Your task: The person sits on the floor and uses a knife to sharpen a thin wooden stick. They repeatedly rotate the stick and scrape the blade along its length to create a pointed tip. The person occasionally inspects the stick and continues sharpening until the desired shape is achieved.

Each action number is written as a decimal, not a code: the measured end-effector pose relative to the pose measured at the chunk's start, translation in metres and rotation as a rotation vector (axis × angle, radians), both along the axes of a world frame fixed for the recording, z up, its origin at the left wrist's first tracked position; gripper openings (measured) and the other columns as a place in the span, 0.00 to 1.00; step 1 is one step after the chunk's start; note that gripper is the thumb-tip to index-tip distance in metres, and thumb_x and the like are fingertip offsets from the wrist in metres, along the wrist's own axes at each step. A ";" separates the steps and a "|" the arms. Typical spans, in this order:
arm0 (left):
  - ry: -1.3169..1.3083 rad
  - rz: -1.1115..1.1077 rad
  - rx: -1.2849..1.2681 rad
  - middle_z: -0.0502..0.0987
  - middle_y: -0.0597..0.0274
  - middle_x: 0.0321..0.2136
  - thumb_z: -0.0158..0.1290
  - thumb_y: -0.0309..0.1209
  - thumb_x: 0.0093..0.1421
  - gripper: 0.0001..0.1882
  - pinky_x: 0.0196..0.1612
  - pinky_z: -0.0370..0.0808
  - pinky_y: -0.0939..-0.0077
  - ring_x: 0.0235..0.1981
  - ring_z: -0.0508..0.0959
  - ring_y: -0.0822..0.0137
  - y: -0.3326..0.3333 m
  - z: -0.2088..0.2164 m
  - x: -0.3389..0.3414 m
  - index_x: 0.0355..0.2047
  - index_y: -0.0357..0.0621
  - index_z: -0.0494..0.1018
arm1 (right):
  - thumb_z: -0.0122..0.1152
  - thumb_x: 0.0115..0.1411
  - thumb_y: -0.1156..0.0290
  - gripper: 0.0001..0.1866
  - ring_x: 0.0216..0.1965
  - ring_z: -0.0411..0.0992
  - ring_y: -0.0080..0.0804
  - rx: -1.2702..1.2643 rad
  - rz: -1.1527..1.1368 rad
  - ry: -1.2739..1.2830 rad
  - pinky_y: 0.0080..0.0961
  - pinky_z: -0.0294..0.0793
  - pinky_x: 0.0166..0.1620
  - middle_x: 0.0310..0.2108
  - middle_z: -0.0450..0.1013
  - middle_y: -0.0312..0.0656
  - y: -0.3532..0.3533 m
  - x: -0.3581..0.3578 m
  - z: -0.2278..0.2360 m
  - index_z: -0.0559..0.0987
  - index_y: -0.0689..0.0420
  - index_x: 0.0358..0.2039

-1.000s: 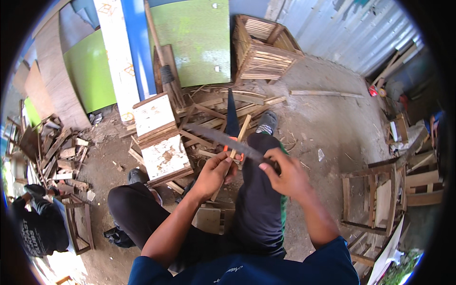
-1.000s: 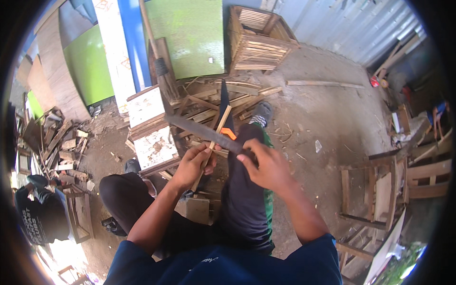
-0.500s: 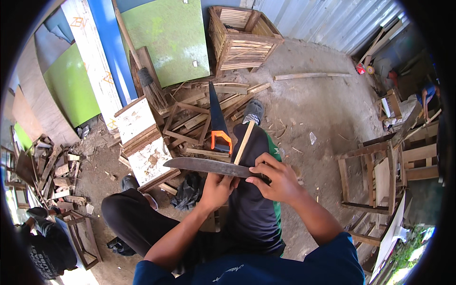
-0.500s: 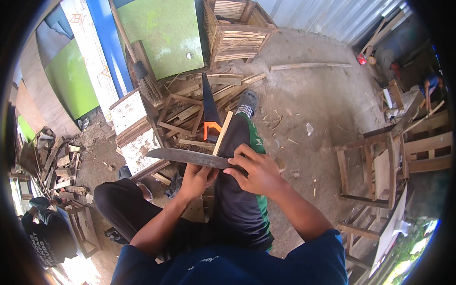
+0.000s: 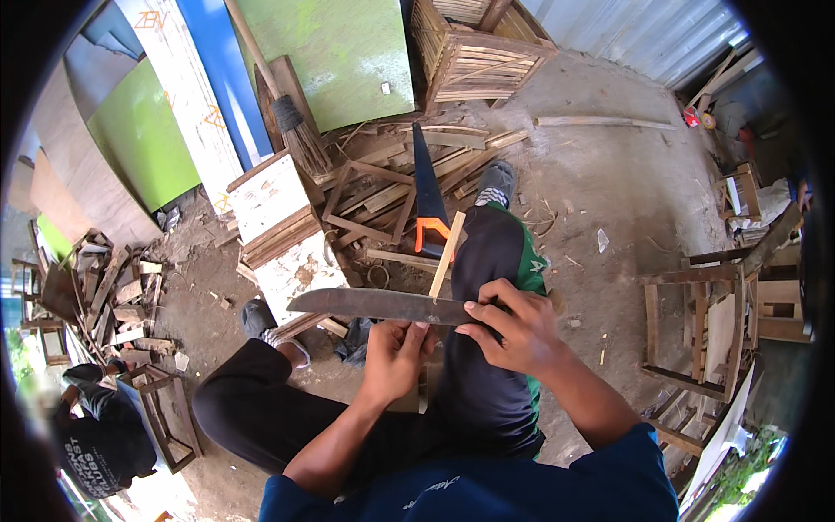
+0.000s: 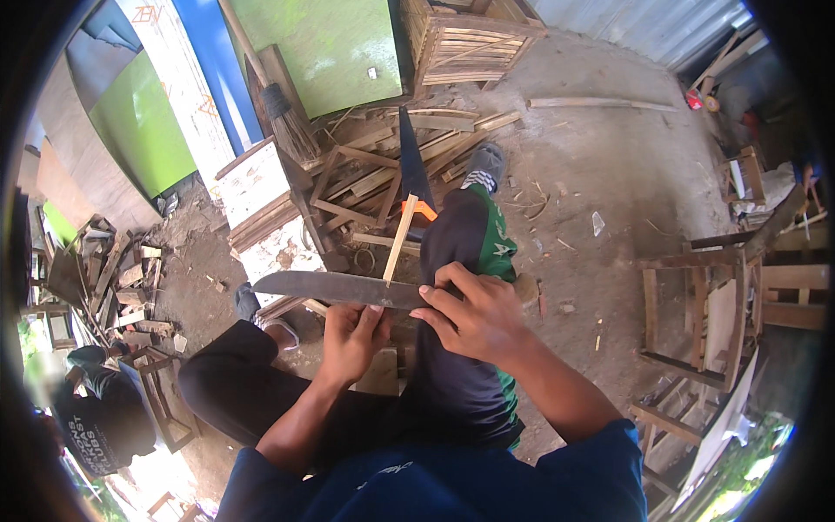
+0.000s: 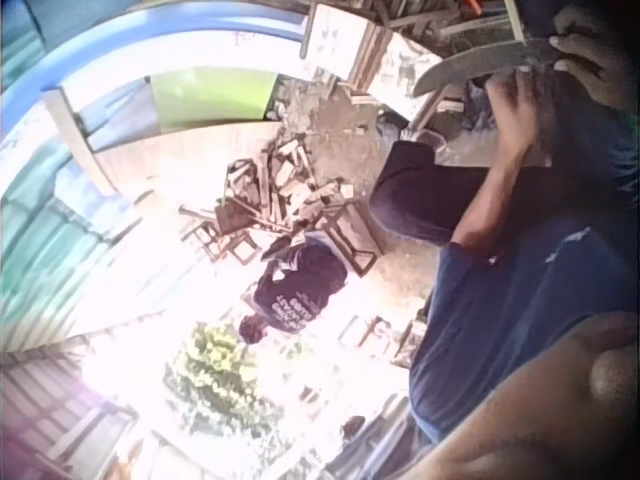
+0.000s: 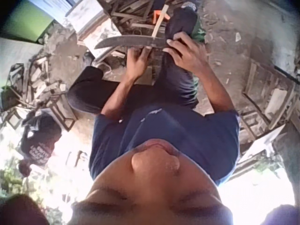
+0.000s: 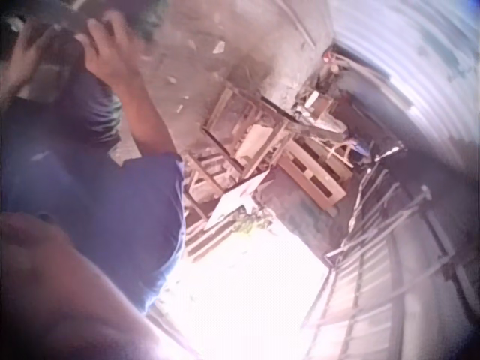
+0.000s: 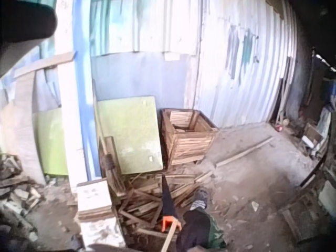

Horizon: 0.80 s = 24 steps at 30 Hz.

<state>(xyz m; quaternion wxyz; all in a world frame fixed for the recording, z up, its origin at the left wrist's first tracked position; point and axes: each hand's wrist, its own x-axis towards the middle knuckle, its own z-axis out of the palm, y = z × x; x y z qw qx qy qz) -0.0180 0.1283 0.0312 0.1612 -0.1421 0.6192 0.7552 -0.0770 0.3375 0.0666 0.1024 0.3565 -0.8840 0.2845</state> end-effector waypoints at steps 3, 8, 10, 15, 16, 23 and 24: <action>-0.011 -0.006 -0.023 0.70 0.73 0.18 0.45 0.31 0.76 0.21 0.23 0.61 0.81 0.20 0.65 0.81 -0.005 0.002 0.006 0.23 0.39 0.72 | 0.77 0.53 0.61 0.14 0.22 0.73 0.26 0.010 0.044 0.000 0.25 0.73 0.25 0.33 0.71 0.33 -0.002 0.000 0.001 0.84 0.55 0.35; -0.051 -0.004 0.022 0.69 0.72 0.19 0.45 0.31 0.77 0.15 0.26 0.62 0.81 0.22 0.64 0.81 -0.017 0.015 0.026 0.34 0.36 0.76 | 0.77 0.53 0.63 0.13 0.22 0.74 0.27 0.055 -0.039 0.068 0.26 0.73 0.23 0.33 0.71 0.34 0.002 -0.006 0.000 0.85 0.55 0.36; -0.138 -0.061 0.010 0.69 0.72 0.20 0.46 0.33 0.77 0.14 0.27 0.62 0.83 0.23 0.65 0.81 -0.027 0.019 0.035 0.43 0.35 0.77 | 0.77 0.54 0.64 0.13 0.22 0.74 0.28 -0.013 -0.103 0.017 0.27 0.74 0.23 0.33 0.72 0.34 0.006 -0.011 0.002 0.85 0.55 0.36; -0.097 -0.068 0.067 0.69 0.73 0.20 0.46 0.34 0.77 0.15 0.26 0.61 0.83 0.22 0.65 0.82 -0.036 0.014 0.044 0.42 0.36 0.77 | 0.76 0.54 0.64 0.13 0.21 0.74 0.30 0.049 -0.077 0.039 0.27 0.74 0.23 0.33 0.73 0.35 0.007 -0.012 0.009 0.85 0.56 0.36; -0.111 -0.073 0.056 0.70 0.73 0.20 0.46 0.34 0.77 0.15 0.26 0.61 0.83 0.22 0.64 0.83 -0.037 0.015 0.045 0.42 0.36 0.77 | 0.76 0.54 0.63 0.13 0.21 0.74 0.30 0.076 -0.093 0.062 0.27 0.74 0.24 0.33 0.73 0.35 0.007 -0.013 0.011 0.85 0.56 0.36; 0.006 0.052 0.070 0.67 0.74 0.18 0.44 0.34 0.77 0.15 0.19 0.53 0.83 0.16 0.59 0.84 -0.062 0.034 0.032 0.42 0.36 0.76 | 0.76 0.54 0.61 0.15 0.22 0.74 0.29 0.079 0.051 0.331 0.26 0.74 0.24 0.31 0.72 0.36 -0.018 -0.054 0.012 0.86 0.55 0.37; -0.026 0.085 0.094 0.67 0.73 0.17 0.45 0.33 0.77 0.14 0.19 0.53 0.83 0.16 0.59 0.84 -0.068 0.033 0.030 0.42 0.35 0.76 | 0.76 0.55 0.62 0.14 0.22 0.74 0.30 0.087 0.073 0.348 0.27 0.75 0.24 0.31 0.73 0.38 -0.027 -0.065 0.014 0.85 0.56 0.37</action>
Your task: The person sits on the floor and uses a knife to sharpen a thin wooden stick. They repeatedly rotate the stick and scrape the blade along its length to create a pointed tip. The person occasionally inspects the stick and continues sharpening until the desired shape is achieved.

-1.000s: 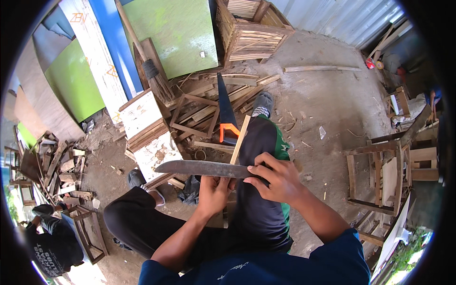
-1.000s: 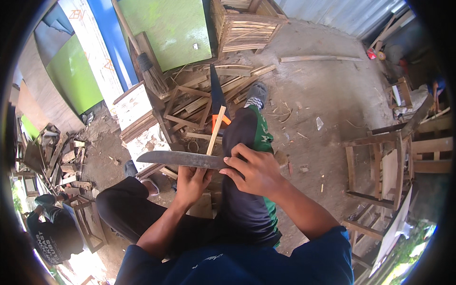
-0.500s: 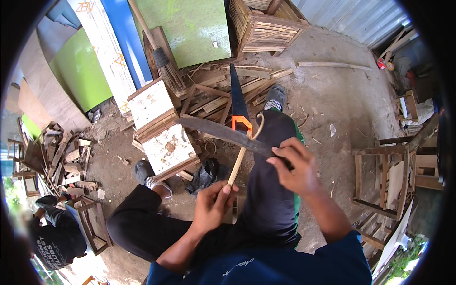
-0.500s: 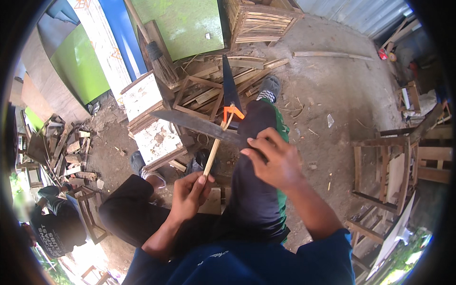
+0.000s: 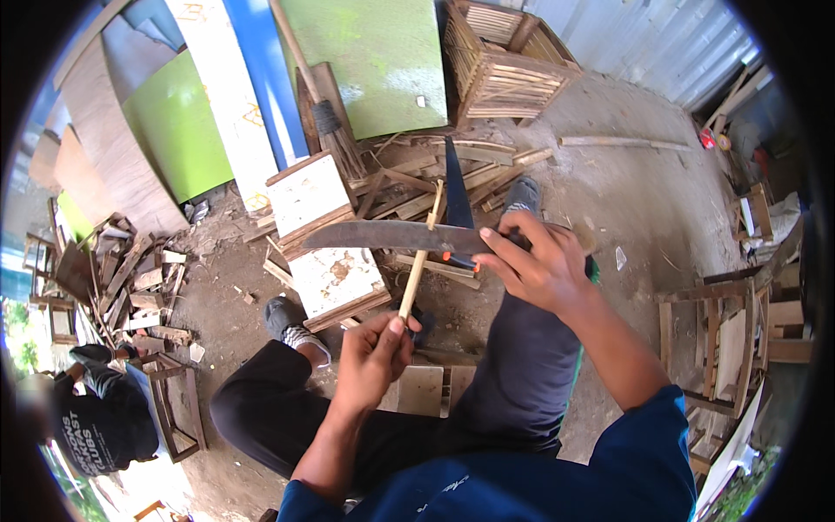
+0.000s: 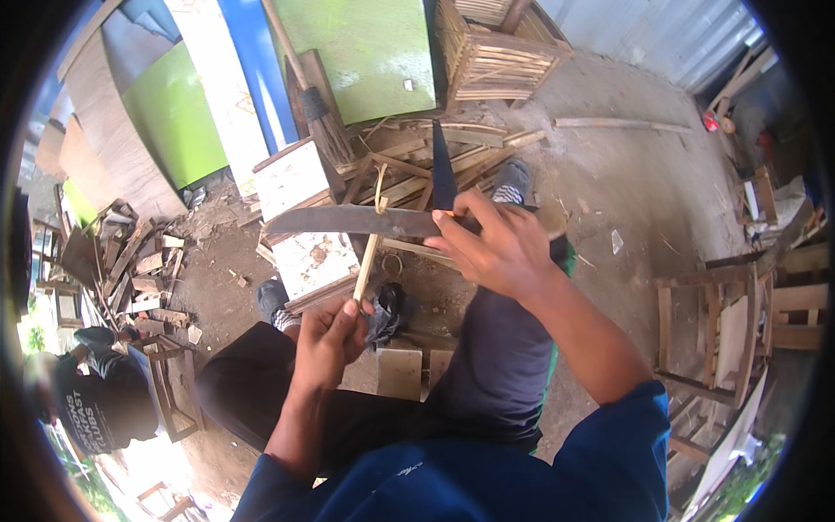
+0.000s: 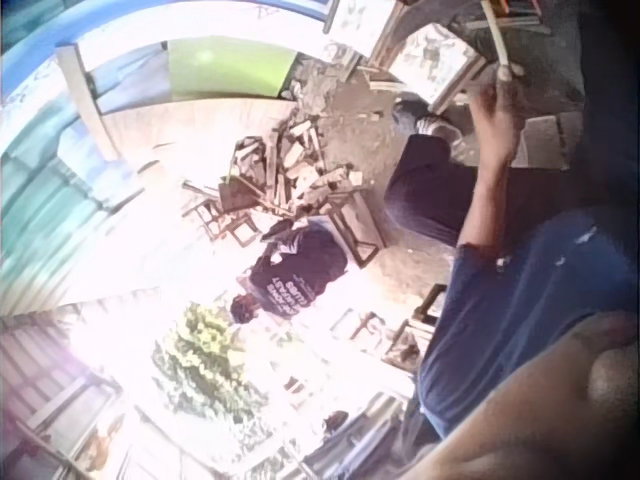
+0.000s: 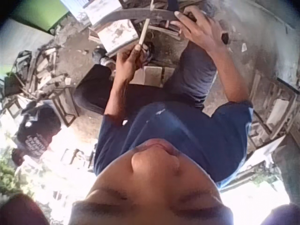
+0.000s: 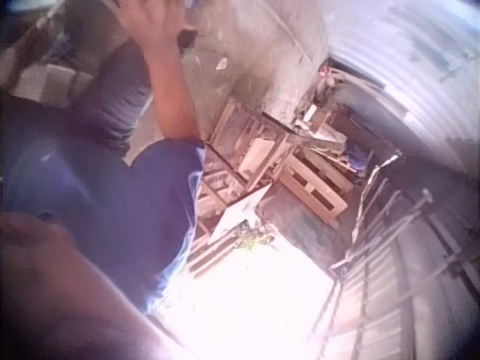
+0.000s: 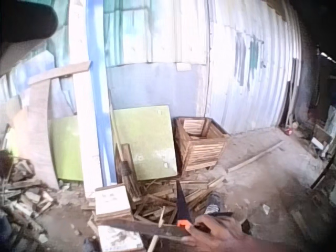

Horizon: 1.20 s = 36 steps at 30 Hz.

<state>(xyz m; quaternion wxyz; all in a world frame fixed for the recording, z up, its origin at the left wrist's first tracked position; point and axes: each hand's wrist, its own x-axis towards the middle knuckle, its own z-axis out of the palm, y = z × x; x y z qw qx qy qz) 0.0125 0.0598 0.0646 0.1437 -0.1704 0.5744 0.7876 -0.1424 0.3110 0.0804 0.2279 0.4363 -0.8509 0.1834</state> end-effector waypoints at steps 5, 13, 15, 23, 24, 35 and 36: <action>-0.157 0.120 -0.195 0.67 0.72 0.17 0.45 0.33 0.77 0.15 0.17 0.53 0.83 0.14 0.60 0.83 -0.028 -0.002 0.014 0.41 0.35 0.76 | 0.68 0.64 0.63 0.13 0.20 0.75 0.32 -0.278 -0.509 0.045 0.26 0.72 0.22 0.19 0.69 0.42 0.006 -0.106 0.015 0.81 0.60 0.32; -0.102 0.167 0.220 0.66 0.68 0.18 0.42 0.34 0.78 0.15 0.15 0.51 0.81 0.11 0.54 0.80 -0.032 -0.022 -0.022 0.44 0.36 0.74 | 0.63 0.69 0.64 0.17 0.22 0.68 0.20 -1.453 -0.154 -1.494 0.23 0.67 0.20 0.37 0.75 0.44 0.026 -0.100 -0.048 0.75 0.55 0.54; -0.063 0.151 0.237 0.68 0.67 0.21 0.41 0.34 0.78 0.15 0.16 0.53 0.82 0.12 0.55 0.80 -0.027 -0.021 -0.027 0.47 0.36 0.74 | 0.63 0.69 0.66 0.17 0.22 0.67 0.18 -1.392 -0.137 -1.694 0.20 0.67 0.21 0.37 0.74 0.41 0.014 -0.084 -0.038 0.76 0.54 0.56; -0.023 0.146 0.276 0.72 0.65 0.30 0.41 0.33 0.78 0.19 0.27 0.63 0.83 0.23 0.63 0.78 -0.014 -0.021 -0.051 0.61 0.34 0.71 | 0.65 0.64 0.66 0.20 0.27 0.78 0.35 -0.287 -0.052 -0.973 0.35 0.77 0.32 0.30 0.78 0.44 -0.035 -0.038 -0.034 0.79 0.58 0.55; -0.012 0.146 0.252 0.72 0.65 0.30 0.42 0.32 0.77 0.19 0.27 0.63 0.83 0.23 0.63 0.78 -0.012 -0.021 -0.054 0.61 0.34 0.71 | 0.65 0.63 0.67 0.18 0.28 0.79 0.38 -0.251 -0.026 -0.979 0.35 0.78 0.33 0.30 0.79 0.46 -0.040 -0.033 -0.040 0.80 0.59 0.52; 0.058 0.173 -0.008 0.68 0.71 0.23 0.42 0.35 0.78 0.15 0.17 0.58 0.82 0.15 0.62 0.82 0.007 -0.026 -0.060 0.37 0.38 0.72 | 0.70 0.54 0.66 0.17 0.30 0.80 0.51 0.204 0.072 -0.697 0.45 0.77 0.31 0.25 0.78 0.47 -0.061 -0.021 -0.056 0.76 0.59 0.41; 0.076 0.192 -0.048 0.69 0.70 0.23 0.42 0.35 0.78 0.16 0.15 0.58 0.83 0.14 0.62 0.82 0.010 -0.028 -0.061 0.37 0.38 0.72 | 0.69 0.54 0.65 0.17 0.30 0.80 0.52 0.195 0.052 -0.721 0.46 0.78 0.32 0.25 0.78 0.49 -0.063 -0.020 -0.058 0.77 0.59 0.41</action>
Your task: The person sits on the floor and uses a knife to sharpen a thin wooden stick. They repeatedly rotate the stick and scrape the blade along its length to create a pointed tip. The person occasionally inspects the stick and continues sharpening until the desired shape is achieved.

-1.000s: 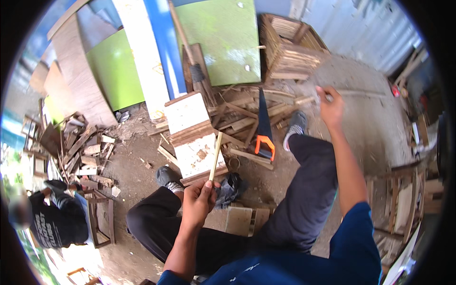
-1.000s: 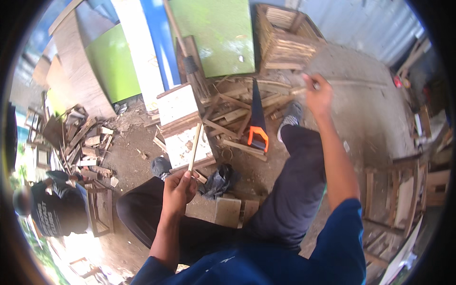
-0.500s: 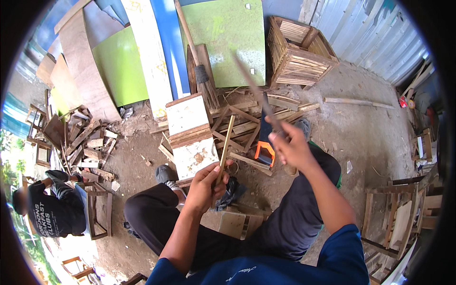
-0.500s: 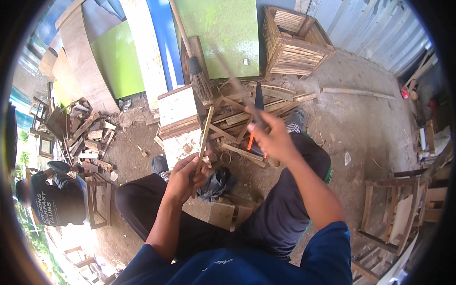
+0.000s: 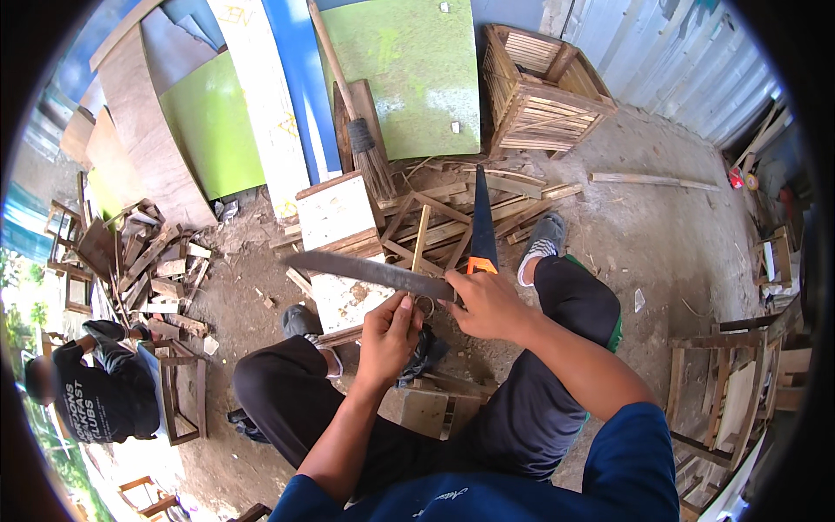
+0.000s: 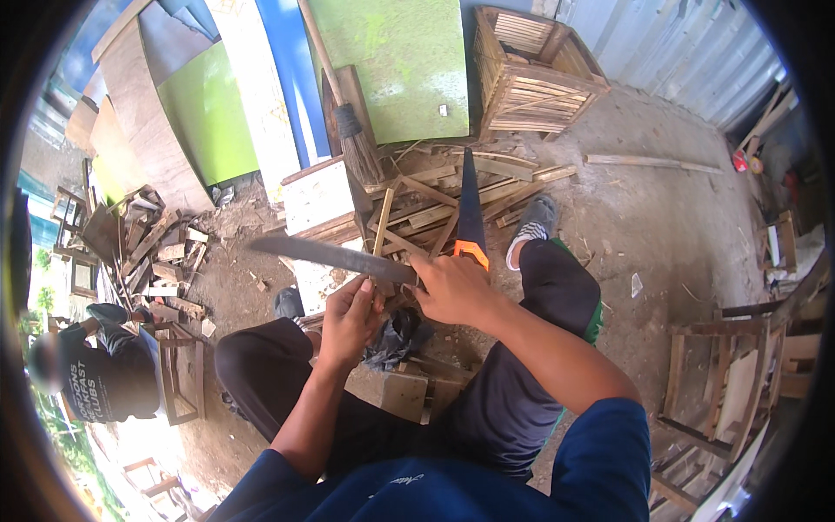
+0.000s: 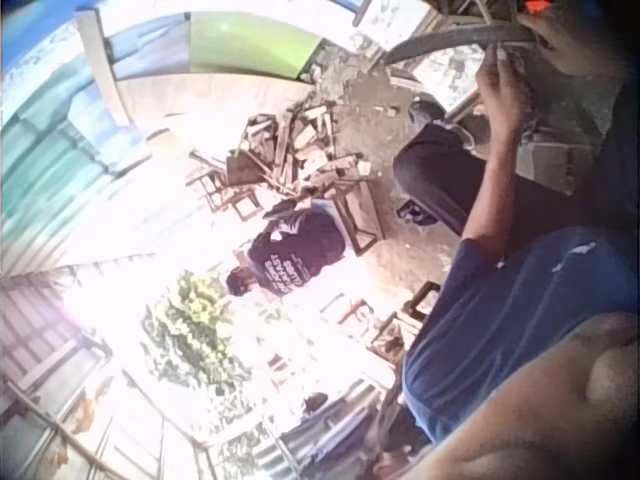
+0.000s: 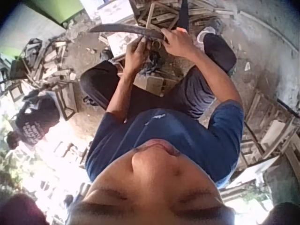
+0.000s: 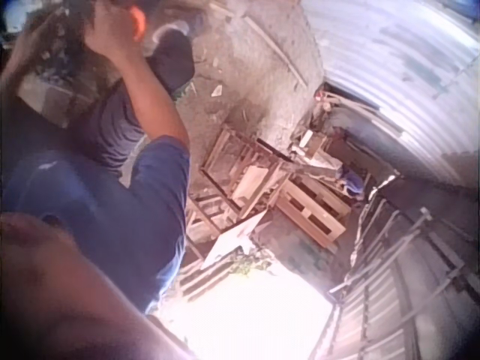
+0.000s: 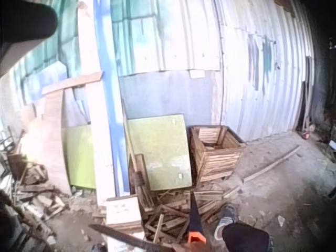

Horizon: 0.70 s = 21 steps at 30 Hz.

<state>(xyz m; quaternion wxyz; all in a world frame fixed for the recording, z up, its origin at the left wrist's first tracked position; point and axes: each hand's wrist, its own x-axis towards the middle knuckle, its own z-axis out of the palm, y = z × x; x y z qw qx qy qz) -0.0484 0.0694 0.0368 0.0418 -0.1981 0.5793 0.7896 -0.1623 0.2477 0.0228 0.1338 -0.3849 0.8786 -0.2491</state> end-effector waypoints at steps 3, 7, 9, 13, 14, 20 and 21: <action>0.008 0.041 -0.112 0.68 0.72 0.20 0.43 0.34 0.77 0.16 0.17 0.58 0.82 0.15 0.62 0.82 0.007 -0.006 0.000 0.33 0.38 0.72 | 0.69 0.54 0.64 0.15 0.30 0.81 0.55 -0.005 -0.041 -0.011 0.50 0.79 0.34 0.24 0.79 0.52 -0.001 0.000 -0.008 0.79 0.58 0.39; 0.017 0.052 -0.294 0.68 0.71 0.18 0.45 0.29 0.75 0.16 0.23 0.59 0.78 0.19 0.64 0.80 0.010 -0.007 0.005 0.29 0.37 0.72 | 0.70 0.50 0.66 0.13 0.28 0.80 0.53 0.005 0.014 0.109 0.47 0.78 0.31 0.23 0.79 0.49 0.001 -0.007 -0.019 0.81 0.57 0.34; 0.004 0.030 -0.445 0.68 0.70 0.18 0.45 0.29 0.75 0.16 0.23 0.60 0.76 0.19 0.64 0.79 0.011 -0.005 0.007 0.28 0.35 0.72 | 0.71 0.47 0.68 0.13 0.27 0.80 0.52 -0.007 0.022 0.142 0.46 0.78 0.31 0.23 0.79 0.48 -0.001 -0.010 -0.021 0.81 0.56 0.35; 0.097 0.037 -0.592 0.69 0.68 0.18 0.45 0.27 0.74 0.14 0.24 0.61 0.75 0.20 0.65 0.78 0.011 0.003 0.010 0.32 0.33 0.74 | 0.71 0.46 0.67 0.15 0.27 0.80 0.49 -0.093 -0.016 0.178 0.45 0.79 0.32 0.23 0.80 0.46 -0.004 -0.014 -0.016 0.83 0.54 0.36; 0.118 0.056 -0.593 0.69 0.69 0.18 0.45 0.27 0.74 0.13 0.24 0.62 0.76 0.20 0.65 0.78 0.011 0.005 0.011 0.34 0.32 0.75 | 0.71 0.47 0.67 0.15 0.27 0.80 0.49 -0.069 0.018 0.128 0.45 0.79 0.32 0.24 0.80 0.46 -0.003 -0.017 -0.015 0.84 0.54 0.36; 0.085 0.046 -0.452 0.68 0.69 0.19 0.44 0.26 0.75 0.15 0.26 0.62 0.80 0.22 0.65 0.80 0.005 0.020 0.020 0.50 0.31 0.78 | 0.67 0.52 0.65 0.15 0.32 0.81 0.54 0.045 -0.293 0.277 0.48 0.81 0.38 0.28 0.82 0.50 0.022 -0.062 -0.030 0.87 0.53 0.40; 0.064 0.036 -0.430 0.68 0.69 0.20 0.44 0.26 0.75 0.15 0.26 0.62 0.80 0.23 0.65 0.80 0.006 0.022 0.023 0.52 0.31 0.78 | 0.67 0.54 0.65 0.13 0.33 0.81 0.55 0.083 -0.379 0.216 0.49 0.80 0.38 0.27 0.81 0.52 0.026 -0.065 -0.032 0.86 0.56 0.38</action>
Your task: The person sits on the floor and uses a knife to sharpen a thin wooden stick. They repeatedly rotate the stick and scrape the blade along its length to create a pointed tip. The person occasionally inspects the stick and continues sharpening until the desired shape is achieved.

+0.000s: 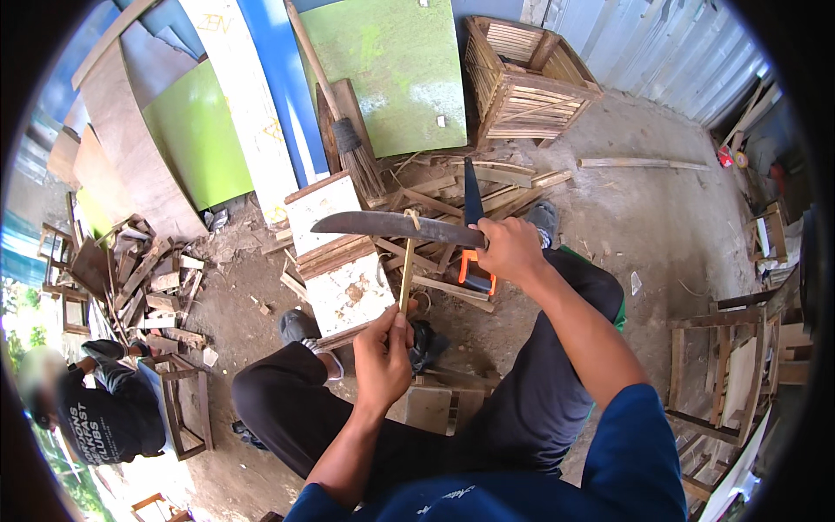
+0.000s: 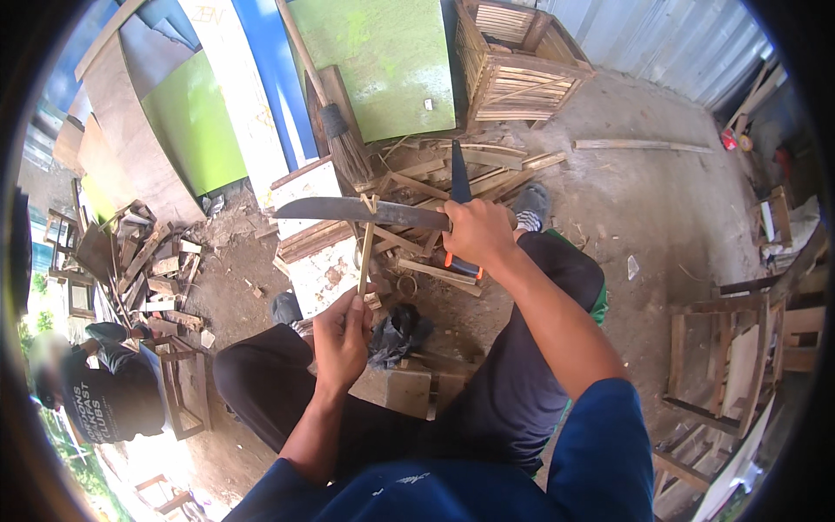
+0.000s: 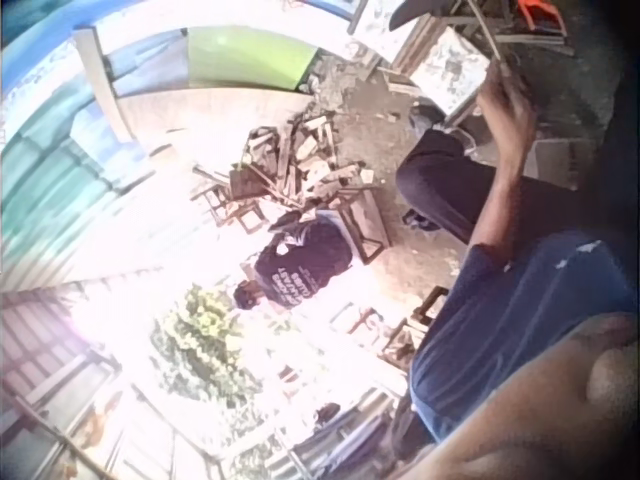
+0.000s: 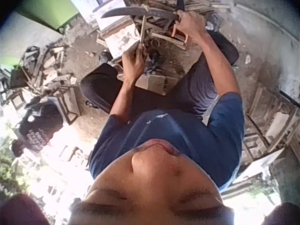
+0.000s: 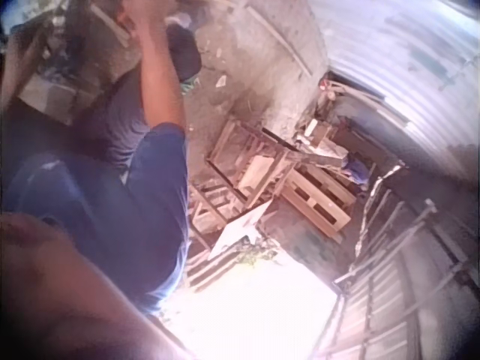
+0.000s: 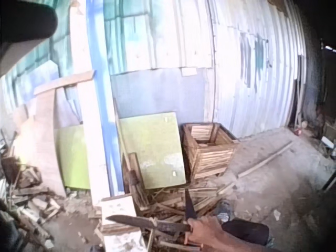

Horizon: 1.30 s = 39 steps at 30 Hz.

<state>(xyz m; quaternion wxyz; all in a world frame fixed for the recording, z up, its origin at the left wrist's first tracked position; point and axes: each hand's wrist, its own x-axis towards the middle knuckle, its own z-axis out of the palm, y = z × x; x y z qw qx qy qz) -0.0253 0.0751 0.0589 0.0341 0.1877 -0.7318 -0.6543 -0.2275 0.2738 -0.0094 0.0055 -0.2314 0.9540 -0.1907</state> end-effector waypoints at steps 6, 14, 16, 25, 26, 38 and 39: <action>-0.057 0.044 0.170 0.68 0.72 0.20 0.42 0.29 0.77 0.17 0.22 0.58 0.83 0.19 0.63 0.83 -0.023 0.008 0.015 0.52 0.32 0.77 | 0.65 0.64 0.54 0.25 0.25 0.79 0.52 -0.212 -0.597 0.139 0.46 0.76 0.33 0.22 0.77 0.60 0.046 -0.057 0.046 0.82 0.69 0.29; 0.005 0.036 0.279 0.71 0.70 0.21 0.40 0.33 0.79 0.18 0.18 0.54 0.85 0.14 0.60 0.85 -0.032 -0.007 0.008 0.54 0.34 0.75 | 0.68 0.63 0.61 0.14 0.26 0.78 0.52 -0.390 0.104 -0.039 0.40 0.73 0.31 0.22 0.76 0.54 -0.001 0.043 0.007 0.83 0.61 0.37; 0.007 0.045 0.261 0.73 0.69 0.21 0.42 0.33 0.79 0.17 0.19 0.56 0.84 0.15 0.61 0.84 -0.029 -0.007 0.006 0.45 0.33 0.77 | 0.68 0.50 0.70 0.09 0.27 0.78 0.52 -0.363 0.289 -0.009 0.43 0.74 0.30 0.24 0.77 0.49 -0.022 0.058 0.014 0.80 0.57 0.32; 0.126 0.085 -0.094 0.73 0.64 0.20 0.42 0.18 0.69 0.12 0.25 0.64 0.77 0.21 0.70 0.77 -0.018 -0.021 0.002 0.30 0.32 0.74 | 0.72 0.44 0.65 0.14 0.28 0.81 0.47 -0.105 0.385 -0.070 0.45 0.76 0.31 0.23 0.79 0.43 -0.038 0.078 0.016 0.82 0.52 0.34; 0.170 0.088 -0.140 0.73 0.64 0.20 0.42 0.17 0.68 0.12 0.25 0.64 0.77 0.22 0.71 0.76 -0.016 -0.022 0.001 0.29 0.31 0.73 | 0.72 0.42 0.68 0.15 0.27 0.80 0.47 -0.168 0.391 -0.039 0.44 0.76 0.30 0.22 0.79 0.43 -0.038 0.078 0.012 0.82 0.53 0.34; -0.015 0.055 -0.134 0.69 0.67 0.17 0.44 0.27 0.75 0.14 0.25 0.62 0.78 0.20 0.66 0.79 -0.011 -0.001 -0.009 0.42 0.30 0.78 | 0.74 0.42 0.67 0.19 0.28 0.80 0.48 -0.114 0.184 0.036 0.44 0.78 0.34 0.25 0.81 0.45 -0.019 0.034 -0.009 0.84 0.53 0.38; 0.065 0.049 -0.135 0.69 0.67 0.17 0.44 0.27 0.75 0.14 0.25 0.62 0.79 0.20 0.66 0.79 -0.009 0.001 -0.010 0.42 0.31 0.78 | 0.73 0.43 0.67 0.19 0.28 0.80 0.50 -0.102 0.177 0.054 0.44 0.78 0.36 0.26 0.81 0.46 -0.019 0.031 -0.013 0.84 0.53 0.39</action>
